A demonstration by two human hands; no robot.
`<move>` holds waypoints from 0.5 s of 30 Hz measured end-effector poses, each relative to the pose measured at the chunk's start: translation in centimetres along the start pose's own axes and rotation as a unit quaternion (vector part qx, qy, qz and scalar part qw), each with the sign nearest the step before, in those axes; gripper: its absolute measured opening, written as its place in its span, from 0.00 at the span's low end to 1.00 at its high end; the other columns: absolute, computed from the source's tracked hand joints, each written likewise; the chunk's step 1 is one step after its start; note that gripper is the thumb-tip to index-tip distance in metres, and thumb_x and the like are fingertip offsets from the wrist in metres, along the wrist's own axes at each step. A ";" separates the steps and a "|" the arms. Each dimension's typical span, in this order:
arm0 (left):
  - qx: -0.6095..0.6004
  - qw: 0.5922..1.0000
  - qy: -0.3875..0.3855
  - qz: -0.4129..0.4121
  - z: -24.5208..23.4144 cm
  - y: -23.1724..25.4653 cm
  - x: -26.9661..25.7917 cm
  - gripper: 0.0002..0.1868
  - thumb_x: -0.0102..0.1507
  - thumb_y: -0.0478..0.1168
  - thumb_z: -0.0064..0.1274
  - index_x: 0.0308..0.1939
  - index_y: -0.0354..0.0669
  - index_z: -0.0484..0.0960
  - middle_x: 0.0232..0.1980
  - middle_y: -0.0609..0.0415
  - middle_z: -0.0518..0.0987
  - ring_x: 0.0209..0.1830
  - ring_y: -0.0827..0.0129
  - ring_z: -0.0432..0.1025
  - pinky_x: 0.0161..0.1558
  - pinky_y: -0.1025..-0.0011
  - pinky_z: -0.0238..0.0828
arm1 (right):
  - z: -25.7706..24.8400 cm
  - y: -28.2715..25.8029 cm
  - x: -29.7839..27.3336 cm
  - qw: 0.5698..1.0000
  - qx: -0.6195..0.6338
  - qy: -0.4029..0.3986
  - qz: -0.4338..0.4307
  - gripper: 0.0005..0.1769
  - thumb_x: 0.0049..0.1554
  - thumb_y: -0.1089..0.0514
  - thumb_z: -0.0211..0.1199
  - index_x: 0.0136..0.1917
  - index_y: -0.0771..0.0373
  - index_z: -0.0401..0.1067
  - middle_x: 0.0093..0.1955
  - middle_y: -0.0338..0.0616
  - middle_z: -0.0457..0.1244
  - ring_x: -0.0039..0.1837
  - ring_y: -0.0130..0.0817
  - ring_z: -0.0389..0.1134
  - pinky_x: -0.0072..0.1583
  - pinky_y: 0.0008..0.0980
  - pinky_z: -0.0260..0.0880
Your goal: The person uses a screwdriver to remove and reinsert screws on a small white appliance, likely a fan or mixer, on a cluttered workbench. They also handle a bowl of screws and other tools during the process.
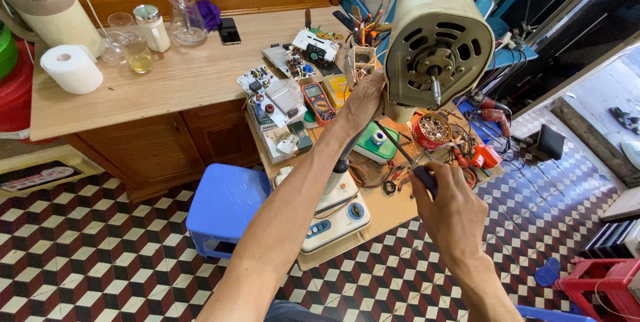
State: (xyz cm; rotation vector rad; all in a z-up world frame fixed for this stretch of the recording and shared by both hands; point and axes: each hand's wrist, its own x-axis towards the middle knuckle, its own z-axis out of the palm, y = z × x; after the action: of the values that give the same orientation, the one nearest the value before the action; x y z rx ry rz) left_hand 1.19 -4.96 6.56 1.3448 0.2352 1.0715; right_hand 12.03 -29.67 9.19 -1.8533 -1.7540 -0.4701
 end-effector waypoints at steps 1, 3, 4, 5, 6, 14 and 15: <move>0.041 0.999 0.009 0.005 -0.1 0.1 0.0 0.35 0.75 0.62 0.26 0.52 0.36 0.79 0.36 0.53 0.73 0.36 0.73 0.67 0.44 0.70 0.68 | 0.1 -0.2 -0.2 0.991 -0.096 0.060 -0.078 0.16 0.61 0.49 0.67 0.54 0.63 0.74 0.44 0.43 0.70 0.43 0.32 0.70 0.40 0.30 0.67; 0.123 0.992 0.026 0.011 -0.2 0.1 0.0 0.36 0.74 0.65 0.25 0.49 0.37 0.78 0.30 0.54 0.66 0.29 0.71 0.61 0.39 0.68 0.65 | 0.3 -0.2 0.1 0.992 0.096 -0.020 0.083 0.18 0.59 0.49 0.68 0.55 0.64 0.78 0.41 0.41 0.71 0.42 0.25 0.71 0.43 0.26 0.68; 0.099 0.994 0.035 -0.004 -0.2 0.0 -0.1 0.36 0.75 0.65 0.27 0.48 0.35 0.77 0.30 0.54 0.64 0.29 0.71 0.59 0.38 0.67 0.62 | 0.3 -0.1 0.3 0.966 0.191 -0.061 0.163 0.18 0.59 0.49 0.69 0.55 0.65 0.79 0.40 0.40 0.72 0.42 0.22 0.72 0.44 0.23 0.69; 0.075 0.996 0.042 -0.017 -0.2 -0.1 0.0 0.37 0.75 0.65 0.28 0.46 0.32 0.76 0.29 0.55 0.62 0.29 0.70 0.57 0.37 0.65 0.58 | 0.4 0.2 0.8 0.915 0.296 -0.106 0.253 0.20 0.59 0.49 0.69 0.56 0.67 0.79 0.39 0.41 0.70 0.39 0.24 0.68 0.40 0.25 0.64; 0.051 0.997 0.049 -0.030 -0.2 -0.1 0.0 0.38 0.76 0.65 0.30 0.45 0.30 0.76 0.29 0.55 0.60 0.29 0.69 0.55 0.36 0.63 0.54 | 0.4 0.5 1.3 0.842 0.396 -0.148 0.335 0.21 0.59 0.49 0.68 0.56 0.69 0.79 0.38 0.43 0.68 0.36 0.26 0.63 0.36 0.27 0.60; 0.124 0.980 0.149 0.044 0.5 -0.8 -7.5 0.31 0.74 0.57 0.32 0.67 0.35 0.74 0.63 0.42 0.79 0.66 0.64 0.73 0.69 0.70 0.62 | -0.7 -1.3 0.9 0.996 0.058 -0.032 0.054 0.20 0.55 0.51 0.70 0.57 0.64 0.75 0.41 0.44 0.69 0.41 0.35 0.72 0.42 0.33 0.69; 0.145 0.978 0.143 0.052 0.8 -0.9 -8.3 0.29 0.72 0.52 0.37 0.69 0.36 0.71 0.64 0.42 0.79 0.66 0.63 0.73 0.68 0.69 0.63 | -1.1 -1.3 0.8 1.000 0.000 0.000 -0.012 0.19 0.56 0.51 0.68 0.57 0.63 0.75 0.43 0.44 0.69 0.43 0.37 0.72 0.42 0.35 0.70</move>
State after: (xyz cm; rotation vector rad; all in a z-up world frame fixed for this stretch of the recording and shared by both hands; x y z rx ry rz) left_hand -2.28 -11.43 2.43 1.4707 0.5567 1.3587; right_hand 10.98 -29.64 10.70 -1.8344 -1.7792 -0.4789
